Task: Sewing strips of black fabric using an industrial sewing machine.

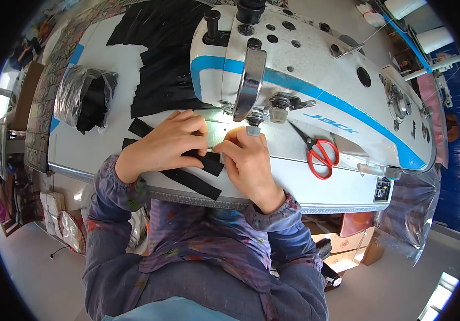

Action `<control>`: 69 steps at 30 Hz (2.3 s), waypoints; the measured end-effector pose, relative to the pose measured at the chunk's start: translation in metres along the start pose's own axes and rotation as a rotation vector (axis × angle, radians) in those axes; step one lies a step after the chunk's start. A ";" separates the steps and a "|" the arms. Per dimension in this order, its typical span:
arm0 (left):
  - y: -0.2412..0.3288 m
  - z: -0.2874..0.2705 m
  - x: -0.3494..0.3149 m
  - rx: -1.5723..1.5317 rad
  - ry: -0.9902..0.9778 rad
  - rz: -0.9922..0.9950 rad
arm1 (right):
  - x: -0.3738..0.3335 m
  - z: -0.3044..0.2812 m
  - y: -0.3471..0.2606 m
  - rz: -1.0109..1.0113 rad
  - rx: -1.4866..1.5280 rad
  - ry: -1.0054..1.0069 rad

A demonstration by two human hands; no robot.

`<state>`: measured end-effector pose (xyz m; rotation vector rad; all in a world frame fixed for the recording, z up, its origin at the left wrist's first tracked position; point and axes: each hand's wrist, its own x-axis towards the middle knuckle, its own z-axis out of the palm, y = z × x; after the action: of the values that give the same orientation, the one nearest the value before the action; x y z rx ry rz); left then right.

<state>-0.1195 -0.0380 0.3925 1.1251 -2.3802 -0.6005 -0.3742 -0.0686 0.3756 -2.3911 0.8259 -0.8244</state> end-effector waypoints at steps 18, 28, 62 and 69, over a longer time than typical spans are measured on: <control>-0.005 0.023 0.013 0.216 0.293 -0.095 | -0.003 0.016 0.003 0.037 -0.394 0.077; -0.002 0.031 0.016 0.244 0.281 -0.127 | -0.005 0.017 0.005 0.084 -0.402 0.105; -0.020 0.017 0.032 0.222 0.318 -0.105 | -0.008 -0.011 -0.002 -0.092 0.234 -0.167; 0.000 0.027 0.018 0.193 0.447 -0.046 | -0.004 0.010 -0.003 0.005 -0.214 0.013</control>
<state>-0.1447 -0.0473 0.3742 1.2460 -2.0570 -0.1121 -0.3691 -0.0614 0.3691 -2.5698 0.9680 -0.7854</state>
